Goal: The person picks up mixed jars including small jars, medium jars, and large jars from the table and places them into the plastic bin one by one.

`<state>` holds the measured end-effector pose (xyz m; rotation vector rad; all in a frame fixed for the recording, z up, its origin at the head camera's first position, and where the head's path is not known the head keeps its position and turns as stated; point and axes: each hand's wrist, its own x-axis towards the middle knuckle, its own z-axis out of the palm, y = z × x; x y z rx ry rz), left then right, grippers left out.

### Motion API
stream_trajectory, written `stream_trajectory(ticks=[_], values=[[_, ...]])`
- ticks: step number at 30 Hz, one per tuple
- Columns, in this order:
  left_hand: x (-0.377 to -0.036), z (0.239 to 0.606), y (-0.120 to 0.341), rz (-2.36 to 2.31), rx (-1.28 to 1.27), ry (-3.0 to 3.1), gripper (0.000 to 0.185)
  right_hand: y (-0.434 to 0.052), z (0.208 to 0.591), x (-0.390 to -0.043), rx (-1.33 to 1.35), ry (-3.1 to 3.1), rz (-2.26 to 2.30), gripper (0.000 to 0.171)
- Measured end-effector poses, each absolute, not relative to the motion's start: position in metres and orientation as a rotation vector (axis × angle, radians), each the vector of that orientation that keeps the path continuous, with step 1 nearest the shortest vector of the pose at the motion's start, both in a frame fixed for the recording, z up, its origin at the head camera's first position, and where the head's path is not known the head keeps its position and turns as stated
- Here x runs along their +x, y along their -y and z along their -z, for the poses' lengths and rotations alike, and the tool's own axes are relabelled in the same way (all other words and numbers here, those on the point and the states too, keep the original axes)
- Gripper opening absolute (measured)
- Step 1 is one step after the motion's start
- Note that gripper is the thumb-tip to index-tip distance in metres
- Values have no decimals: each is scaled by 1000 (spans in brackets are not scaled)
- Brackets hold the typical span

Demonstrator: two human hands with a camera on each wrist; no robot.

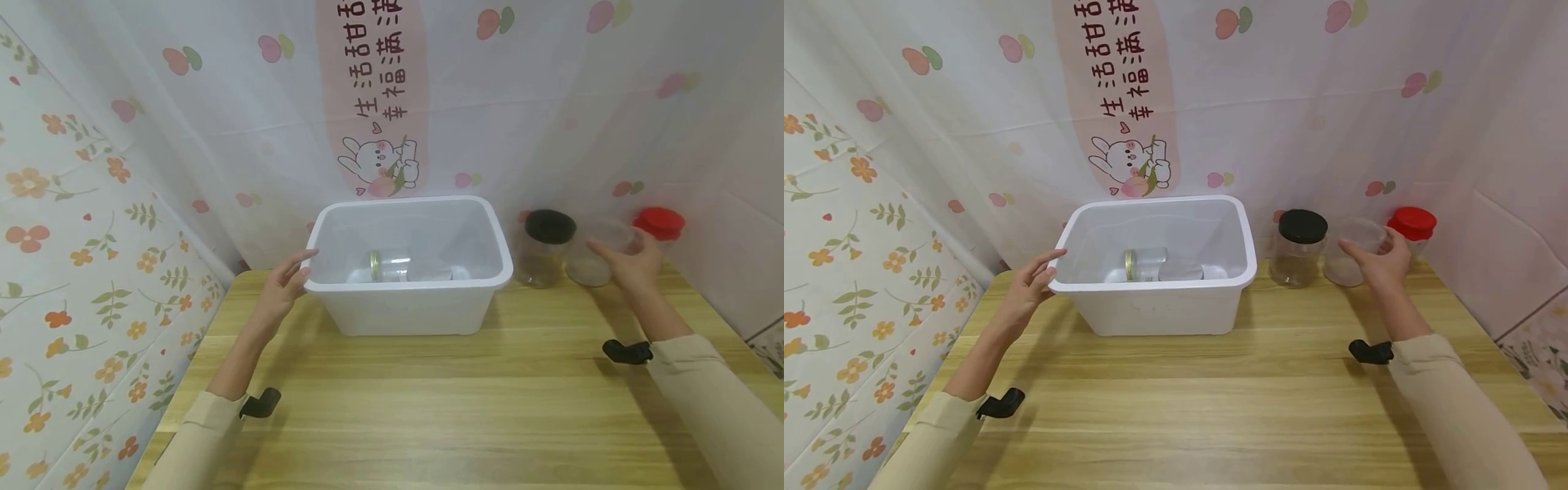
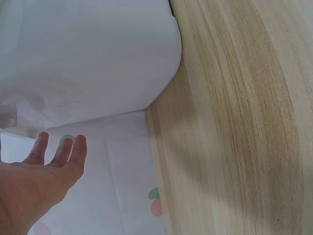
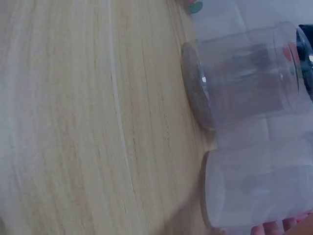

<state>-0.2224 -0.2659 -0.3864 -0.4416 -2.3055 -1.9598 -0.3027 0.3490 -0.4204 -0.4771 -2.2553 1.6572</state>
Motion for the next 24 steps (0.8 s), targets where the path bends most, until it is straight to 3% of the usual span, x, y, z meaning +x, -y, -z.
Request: stream_trajectory(ticks=[9,24], values=[[-220,382,265,1892,-428,2344,43,-355,416,-291,-489,2292,-1687,103],[-220,378,264,1860,-382,2342,41,-356,409,-276,-311,2011,-1960,89]])
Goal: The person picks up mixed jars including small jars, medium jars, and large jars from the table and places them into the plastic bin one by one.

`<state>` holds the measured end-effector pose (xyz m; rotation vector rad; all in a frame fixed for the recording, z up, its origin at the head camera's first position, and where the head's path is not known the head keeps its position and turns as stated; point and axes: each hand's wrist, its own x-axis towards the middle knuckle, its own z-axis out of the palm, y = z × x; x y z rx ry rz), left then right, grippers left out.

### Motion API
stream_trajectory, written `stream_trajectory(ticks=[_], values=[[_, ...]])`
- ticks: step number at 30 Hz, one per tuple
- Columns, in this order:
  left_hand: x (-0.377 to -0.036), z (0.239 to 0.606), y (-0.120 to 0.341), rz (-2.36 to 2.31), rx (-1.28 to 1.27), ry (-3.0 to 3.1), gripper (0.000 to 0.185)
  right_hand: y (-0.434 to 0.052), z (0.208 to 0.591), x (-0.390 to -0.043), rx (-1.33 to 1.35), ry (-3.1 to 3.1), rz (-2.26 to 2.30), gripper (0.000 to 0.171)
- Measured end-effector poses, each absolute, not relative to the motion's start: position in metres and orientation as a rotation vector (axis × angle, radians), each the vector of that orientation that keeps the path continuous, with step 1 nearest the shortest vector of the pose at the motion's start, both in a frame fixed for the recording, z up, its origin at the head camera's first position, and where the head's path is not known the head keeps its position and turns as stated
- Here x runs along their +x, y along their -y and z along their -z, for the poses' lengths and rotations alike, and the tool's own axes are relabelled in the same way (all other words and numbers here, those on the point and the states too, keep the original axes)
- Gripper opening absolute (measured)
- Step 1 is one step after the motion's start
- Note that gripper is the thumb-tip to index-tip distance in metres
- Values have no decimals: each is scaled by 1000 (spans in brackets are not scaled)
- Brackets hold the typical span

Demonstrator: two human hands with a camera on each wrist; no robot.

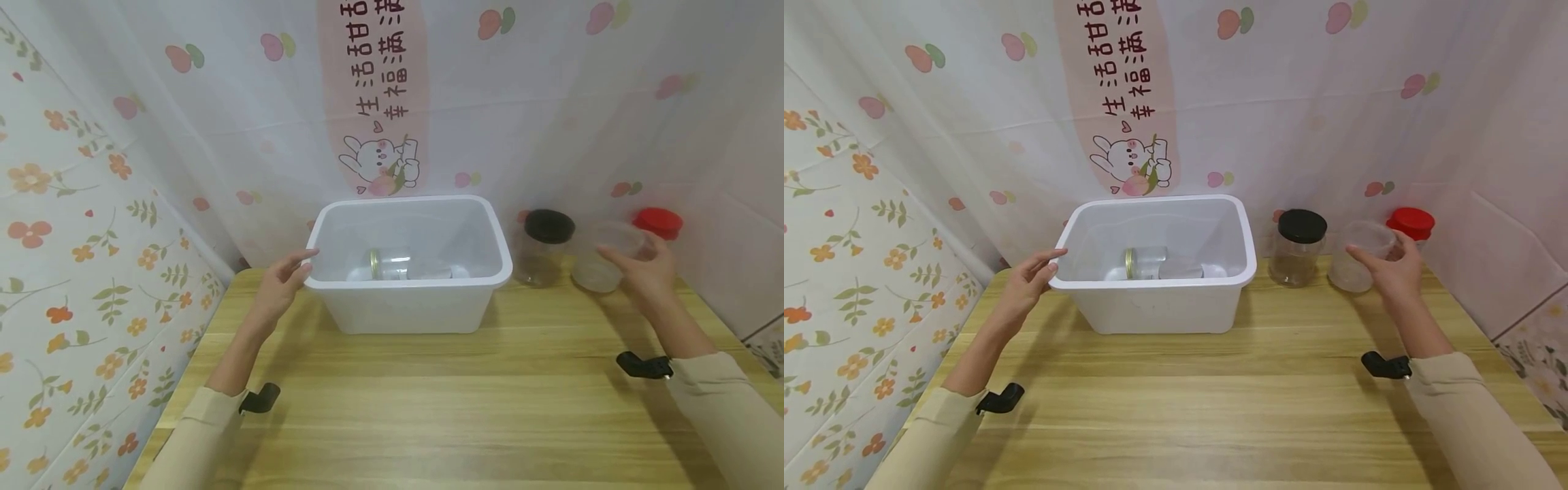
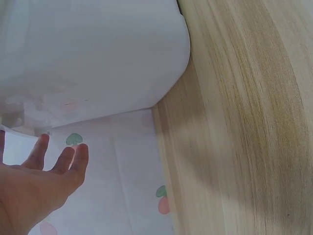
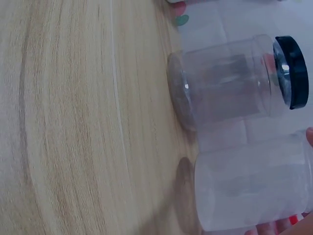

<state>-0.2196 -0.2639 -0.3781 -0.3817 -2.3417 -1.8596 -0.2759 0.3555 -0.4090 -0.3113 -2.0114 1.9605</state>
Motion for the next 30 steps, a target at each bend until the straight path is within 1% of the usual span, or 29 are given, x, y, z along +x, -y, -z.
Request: stream_trajectory(ticks=[6,15,21,23,27,30], values=[[-220,377,263,1872,-381,2334,41,-357,405,-271,-261,1986,-1970,86],[-219,377,263,1872,-395,2345,42,-366,398,-264,-317,2278,-1677,83],[-219,379,265,1874,-402,2346,43,-370,394,-260,-237,2302,-1609,63],[-218,380,265,1879,-403,2350,43,-370,393,-259,-215,2287,-1619,60],[-218,380,266,1881,-413,2352,43,-371,393,-256,-208,2308,-1596,62],[-219,380,266,1888,-428,2341,43,-372,393,-253,-214,2358,-1562,68]])
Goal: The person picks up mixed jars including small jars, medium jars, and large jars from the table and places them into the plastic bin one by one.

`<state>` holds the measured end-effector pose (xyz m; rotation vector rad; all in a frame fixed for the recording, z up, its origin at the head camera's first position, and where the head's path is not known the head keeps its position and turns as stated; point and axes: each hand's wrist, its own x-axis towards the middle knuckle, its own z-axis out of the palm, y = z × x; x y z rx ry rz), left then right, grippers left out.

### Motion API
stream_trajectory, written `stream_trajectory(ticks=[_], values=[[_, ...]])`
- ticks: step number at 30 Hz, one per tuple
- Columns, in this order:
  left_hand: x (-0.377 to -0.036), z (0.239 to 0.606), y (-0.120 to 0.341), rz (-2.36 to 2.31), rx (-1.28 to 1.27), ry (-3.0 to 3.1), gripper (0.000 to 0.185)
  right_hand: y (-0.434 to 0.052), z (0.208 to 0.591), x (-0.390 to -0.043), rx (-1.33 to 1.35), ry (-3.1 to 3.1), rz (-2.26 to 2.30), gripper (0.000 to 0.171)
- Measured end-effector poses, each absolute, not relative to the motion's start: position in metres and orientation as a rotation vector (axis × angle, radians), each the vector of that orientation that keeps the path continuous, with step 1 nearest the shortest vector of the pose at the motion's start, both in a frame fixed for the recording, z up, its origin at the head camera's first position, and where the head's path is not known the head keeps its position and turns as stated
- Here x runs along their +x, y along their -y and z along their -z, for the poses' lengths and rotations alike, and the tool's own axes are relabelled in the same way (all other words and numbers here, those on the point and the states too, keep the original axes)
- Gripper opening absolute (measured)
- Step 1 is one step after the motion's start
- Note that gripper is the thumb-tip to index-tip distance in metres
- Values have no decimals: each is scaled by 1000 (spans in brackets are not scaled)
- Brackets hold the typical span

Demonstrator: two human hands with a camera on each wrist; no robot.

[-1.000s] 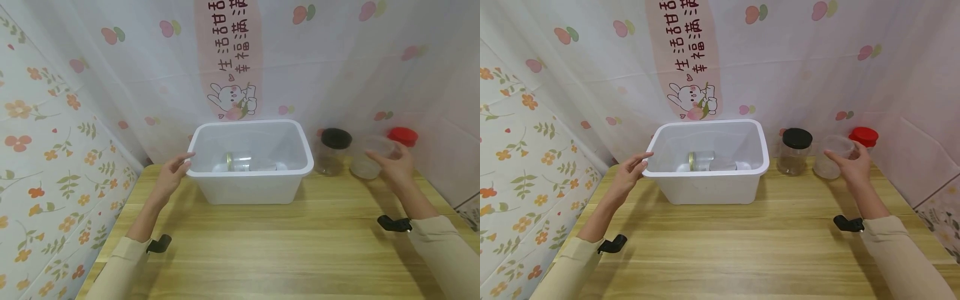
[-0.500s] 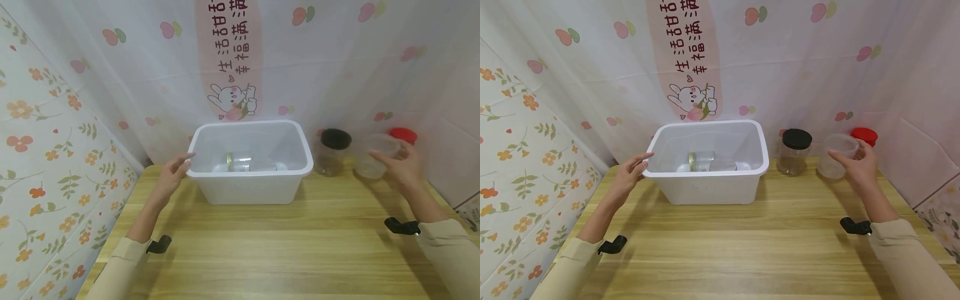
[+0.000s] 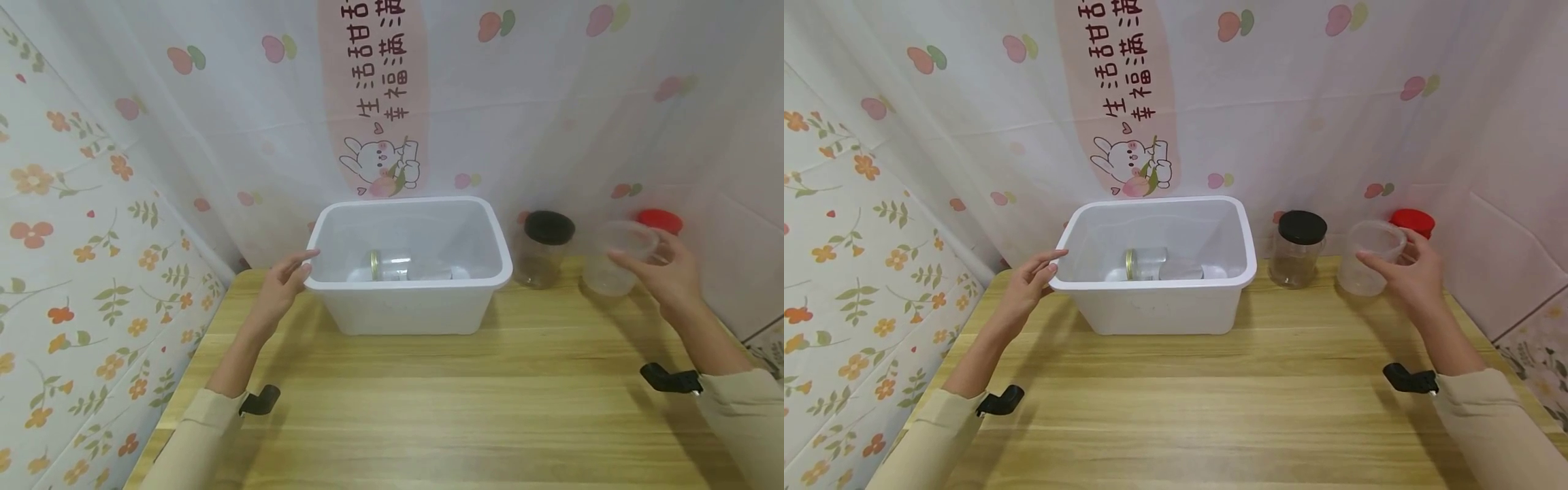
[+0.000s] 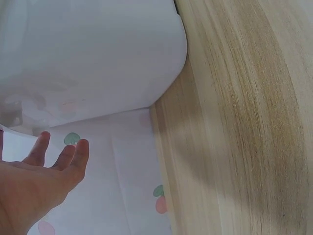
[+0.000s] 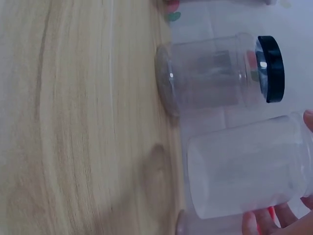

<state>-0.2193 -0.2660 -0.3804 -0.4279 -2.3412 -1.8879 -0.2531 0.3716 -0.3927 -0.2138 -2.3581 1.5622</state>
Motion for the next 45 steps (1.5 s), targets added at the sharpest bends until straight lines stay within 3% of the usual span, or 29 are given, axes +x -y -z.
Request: stream_trajectory(ticks=[9,31,45], values=[[-219,381,266,1875,-409,2355,43,-367,391,-242,-171,2460,-1519,82],[-218,380,264,1886,-414,2344,42,-355,391,-225,28,2457,-1531,63],[-218,379,264,1879,-429,2354,43,-350,392,-223,116,2494,-1571,67]])
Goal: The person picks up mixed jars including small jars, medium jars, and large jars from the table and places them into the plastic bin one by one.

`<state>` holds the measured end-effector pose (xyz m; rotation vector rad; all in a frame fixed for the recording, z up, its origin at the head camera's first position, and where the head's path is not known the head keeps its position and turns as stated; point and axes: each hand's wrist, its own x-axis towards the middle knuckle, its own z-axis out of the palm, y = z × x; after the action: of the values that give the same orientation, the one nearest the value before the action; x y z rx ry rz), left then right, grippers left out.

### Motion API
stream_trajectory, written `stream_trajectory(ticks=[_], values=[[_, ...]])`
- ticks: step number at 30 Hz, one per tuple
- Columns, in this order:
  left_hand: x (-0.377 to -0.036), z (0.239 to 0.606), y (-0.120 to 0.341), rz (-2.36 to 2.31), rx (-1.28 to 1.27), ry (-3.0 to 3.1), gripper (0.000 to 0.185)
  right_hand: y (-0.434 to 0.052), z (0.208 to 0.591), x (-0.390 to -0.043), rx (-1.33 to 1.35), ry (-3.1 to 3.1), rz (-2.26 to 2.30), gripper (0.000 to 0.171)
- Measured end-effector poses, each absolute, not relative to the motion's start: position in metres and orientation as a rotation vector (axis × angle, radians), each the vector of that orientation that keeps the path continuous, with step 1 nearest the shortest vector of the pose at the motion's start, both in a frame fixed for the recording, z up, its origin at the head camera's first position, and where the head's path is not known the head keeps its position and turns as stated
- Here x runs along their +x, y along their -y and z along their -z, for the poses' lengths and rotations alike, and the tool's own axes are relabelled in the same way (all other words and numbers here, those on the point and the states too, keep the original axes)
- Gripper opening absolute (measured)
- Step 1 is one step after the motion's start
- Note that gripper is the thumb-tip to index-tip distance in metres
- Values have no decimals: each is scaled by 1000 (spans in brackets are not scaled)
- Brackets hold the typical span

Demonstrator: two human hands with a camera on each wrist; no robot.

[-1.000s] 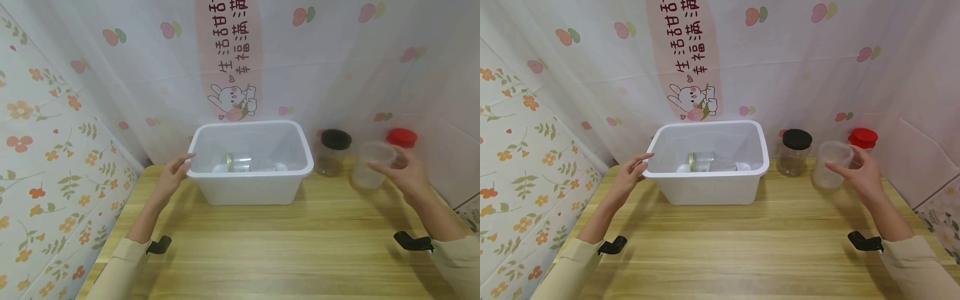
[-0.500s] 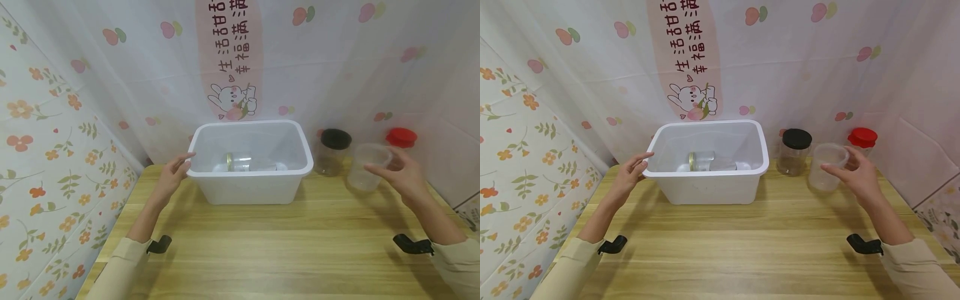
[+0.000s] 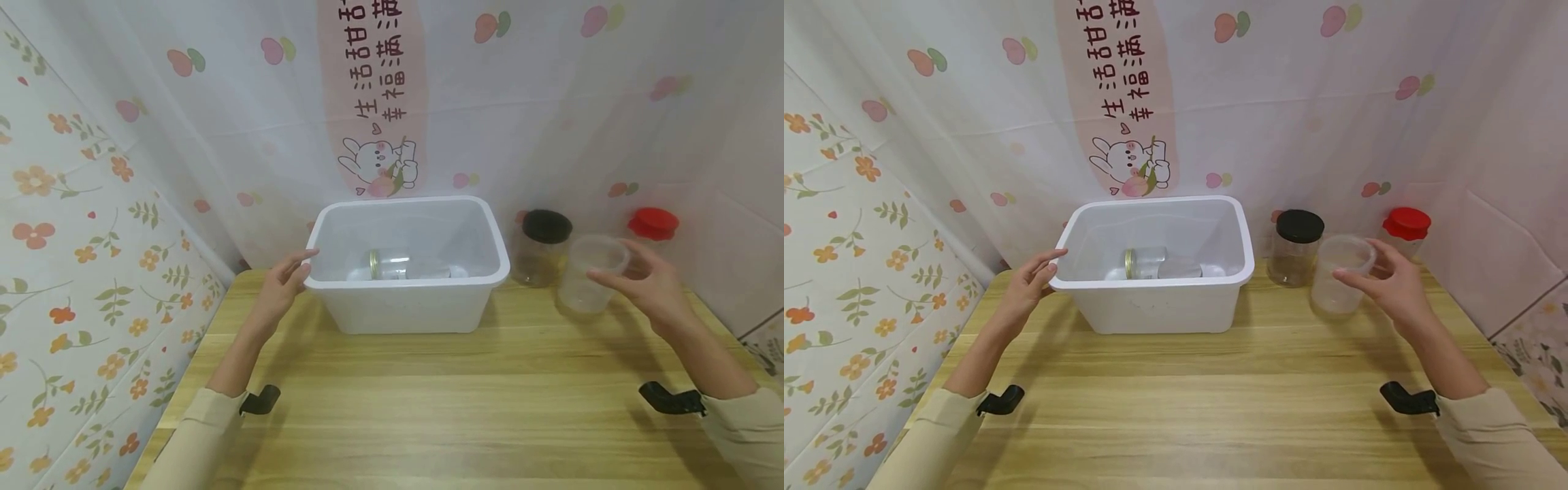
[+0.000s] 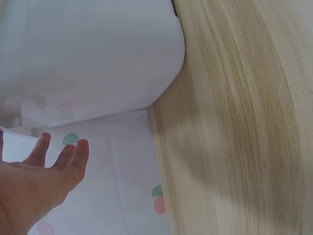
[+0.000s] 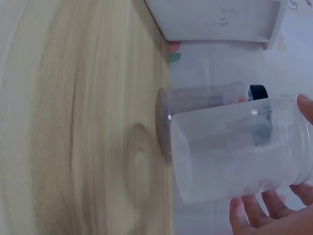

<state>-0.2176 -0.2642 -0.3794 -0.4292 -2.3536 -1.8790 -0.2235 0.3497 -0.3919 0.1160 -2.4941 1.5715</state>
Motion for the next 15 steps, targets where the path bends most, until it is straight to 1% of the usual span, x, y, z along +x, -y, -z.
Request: stream_trajectory(ticks=[6,15], values=[[-218,379,265,1879,-418,2360,44,-343,394,-224,117,2503,-1577,72],[-218,381,266,1867,-417,2376,43,-336,391,-224,138,2518,-1568,71]])
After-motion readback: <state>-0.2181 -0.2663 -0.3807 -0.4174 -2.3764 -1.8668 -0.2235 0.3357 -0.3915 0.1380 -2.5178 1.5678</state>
